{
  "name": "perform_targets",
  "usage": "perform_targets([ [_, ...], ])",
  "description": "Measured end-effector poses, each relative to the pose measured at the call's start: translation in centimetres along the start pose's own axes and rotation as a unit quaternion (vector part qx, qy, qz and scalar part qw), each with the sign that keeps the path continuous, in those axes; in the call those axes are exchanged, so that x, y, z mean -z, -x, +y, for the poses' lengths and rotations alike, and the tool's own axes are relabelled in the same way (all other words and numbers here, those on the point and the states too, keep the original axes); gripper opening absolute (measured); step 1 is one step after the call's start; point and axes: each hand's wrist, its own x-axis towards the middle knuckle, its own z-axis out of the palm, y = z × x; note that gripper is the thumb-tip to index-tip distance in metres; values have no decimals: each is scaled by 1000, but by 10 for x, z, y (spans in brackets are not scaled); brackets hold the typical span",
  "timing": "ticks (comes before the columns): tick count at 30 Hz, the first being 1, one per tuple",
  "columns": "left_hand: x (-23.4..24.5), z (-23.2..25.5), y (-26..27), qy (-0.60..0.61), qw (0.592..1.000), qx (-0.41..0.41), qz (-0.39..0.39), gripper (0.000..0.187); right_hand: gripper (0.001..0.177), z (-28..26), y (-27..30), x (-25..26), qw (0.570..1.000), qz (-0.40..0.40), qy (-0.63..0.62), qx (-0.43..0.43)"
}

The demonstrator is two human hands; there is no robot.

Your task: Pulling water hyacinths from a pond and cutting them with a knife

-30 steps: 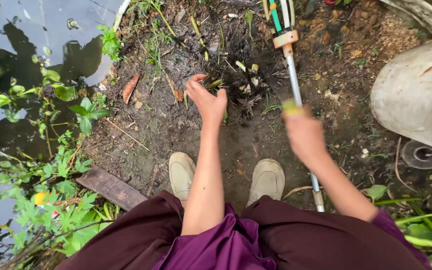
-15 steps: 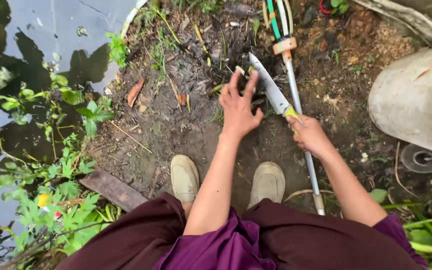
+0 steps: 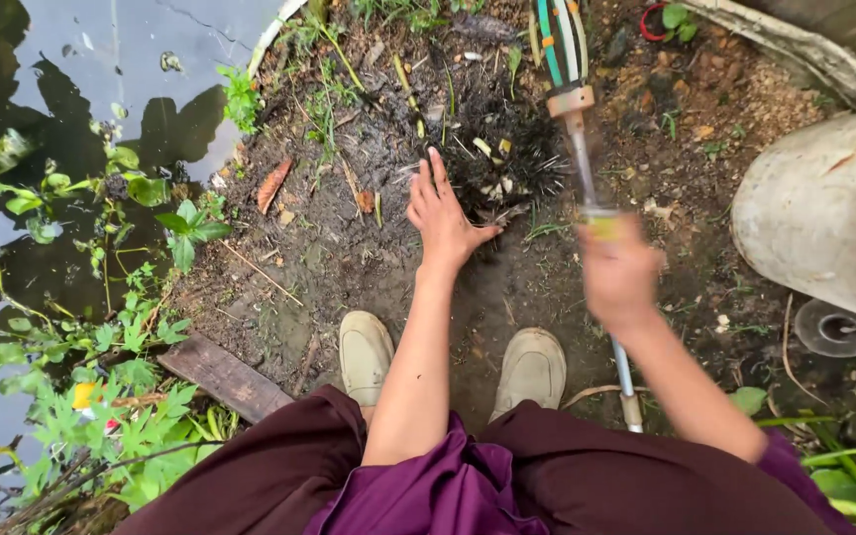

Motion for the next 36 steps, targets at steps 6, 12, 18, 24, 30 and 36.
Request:
perform_targets([
  [6,7,13,-5,-82,996,-1,19,147,46,10,-6,-9,919,-294,218,-149],
  [12,-40,-39,-24,-13,1000,-15,1,84,50,34,2,4,761,-328,-322,-458],
  [18,-13,8,-23,93,986,-110,85,60,34,18,6,42,862,-219,-225,-397],
  [24,-46,-20,-69,-24,975,-195,105,52,35,40,12,44,948,-152,-45,-277],
  [30,10,14,-45,65,992,-101,42,74,29,-10,8,44,979,-130,101,-121],
  [36,70,-5,-26,217,975,38,-15,65,38,-47,-6,77,989,49,-50,127],
])
